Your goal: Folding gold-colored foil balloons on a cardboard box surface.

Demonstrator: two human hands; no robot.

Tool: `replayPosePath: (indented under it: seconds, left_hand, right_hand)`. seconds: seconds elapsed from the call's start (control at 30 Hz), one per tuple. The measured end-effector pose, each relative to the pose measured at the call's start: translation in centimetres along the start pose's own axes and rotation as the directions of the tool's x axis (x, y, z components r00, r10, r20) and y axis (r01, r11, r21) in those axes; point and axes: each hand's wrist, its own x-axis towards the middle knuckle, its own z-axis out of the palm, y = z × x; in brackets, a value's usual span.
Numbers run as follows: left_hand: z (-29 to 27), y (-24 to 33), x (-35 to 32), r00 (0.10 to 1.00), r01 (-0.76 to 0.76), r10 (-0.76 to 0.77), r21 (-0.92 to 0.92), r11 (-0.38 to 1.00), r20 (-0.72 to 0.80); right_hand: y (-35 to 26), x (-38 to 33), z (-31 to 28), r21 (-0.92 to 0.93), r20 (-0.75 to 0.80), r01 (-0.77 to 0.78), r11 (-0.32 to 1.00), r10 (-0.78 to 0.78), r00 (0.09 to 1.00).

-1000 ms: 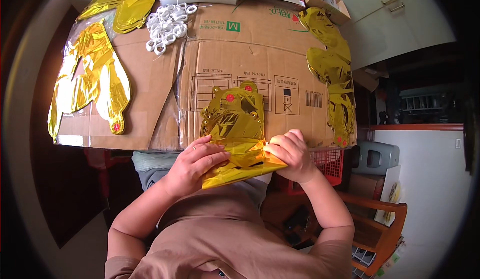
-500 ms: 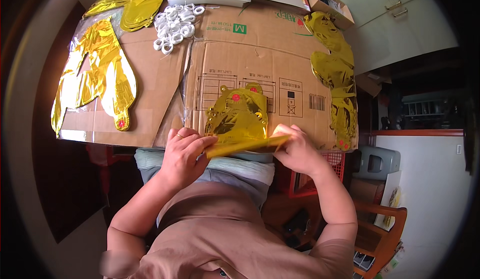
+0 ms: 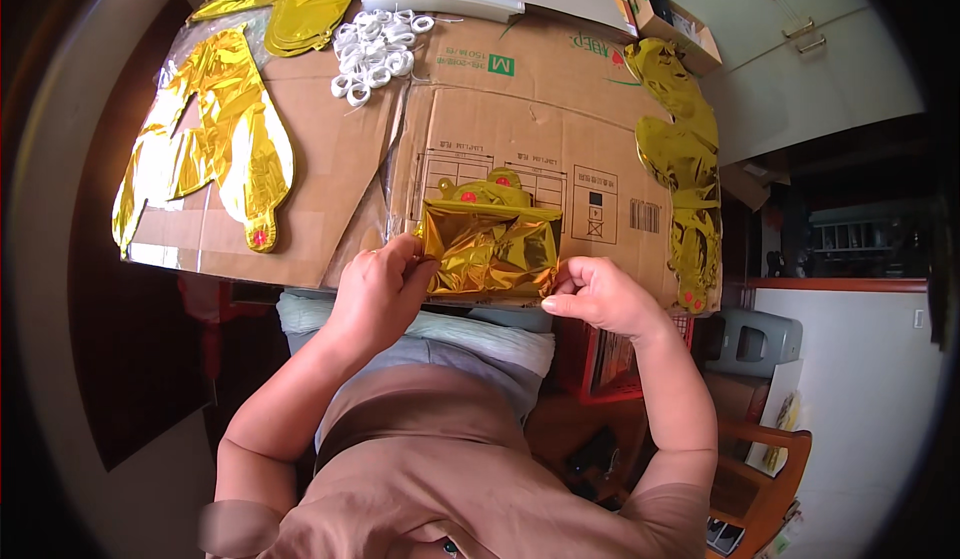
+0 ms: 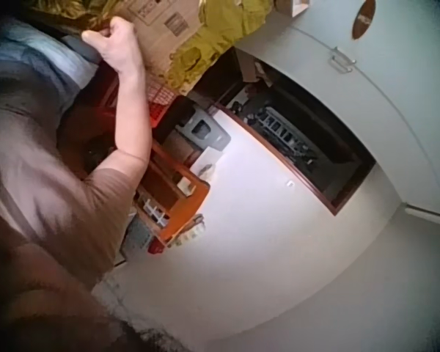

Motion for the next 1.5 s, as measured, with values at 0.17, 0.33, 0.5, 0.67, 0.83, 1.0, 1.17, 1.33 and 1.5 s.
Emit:
replayPosePath:
  seconds: [0.17,0.33,0.5,0.67,0.83,1.0,1.17,1.33,1.5]
  left_hand:
    - [-0.1,-0.1,0.0,1.000,-0.010,0.010,0.007,1.000,-0.005]
    - [0.1,-0.3,-0.1,1.000,0.003,-0.002,0.004,1.000,-0.011]
    - [0.2,-0.3,-0.1,0.999,-0.022,0.021,-0.012,1.000,-0.049]
    - [-0.3,0.1,0.0,1.000,0.011,-0.011,-0.033,0.999,-0.005]
    - [-0.3,-0.4,-0.3,0.998,-0.055,0.052,-0.090,0.994,-0.034]
    - [0.6,-1.8,-0.3,0.987,-0.143,0.133,-0.128,0.981,-0.087]
    - [0.5,-1.3,-0.5,0.946,-0.239,0.263,0.138,0.961,-0.191]
    - [0.8,-0.2,0.1,0.760,-0.497,0.621,0.445,0.746,-0.191]
    - [1.8,-0.7,1.1,0.851,-0.432,0.468,0.191,0.881,-0.237]
  right_hand:
    - [-0.7,0.4,1.0,-0.159,-0.099,-0.100,0.982,0.085,0.991]
    - [-3.1,0.5,1.0,-0.248,-0.109,-0.207,0.946,0.185,0.977]
    - [-2.6,0.8,1.2,-0.301,-0.135,-0.213,0.929,0.180,0.974]
    - [-2.3,1.0,1.6,-0.319,-0.186,-0.213,0.923,0.160,0.970]
    - [-2.4,0.7,1.8,-0.298,-0.198,-0.220,0.929,0.165,0.966]
    - [-1.1,0.7,2.0,-0.247,-0.213,-0.179,0.953,0.126,0.969]
    - [-1.6,0.5,2.6,-0.363,-0.286,-0.165,0.917,0.059,0.956]
    - [-2.8,0.3,3.3,-0.443,-0.308,-0.170,0.880,0.029,0.951]
    - [-3.2,0.3,3.8,-0.504,-0.338,-0.178,0.845,-0.003,0.941]
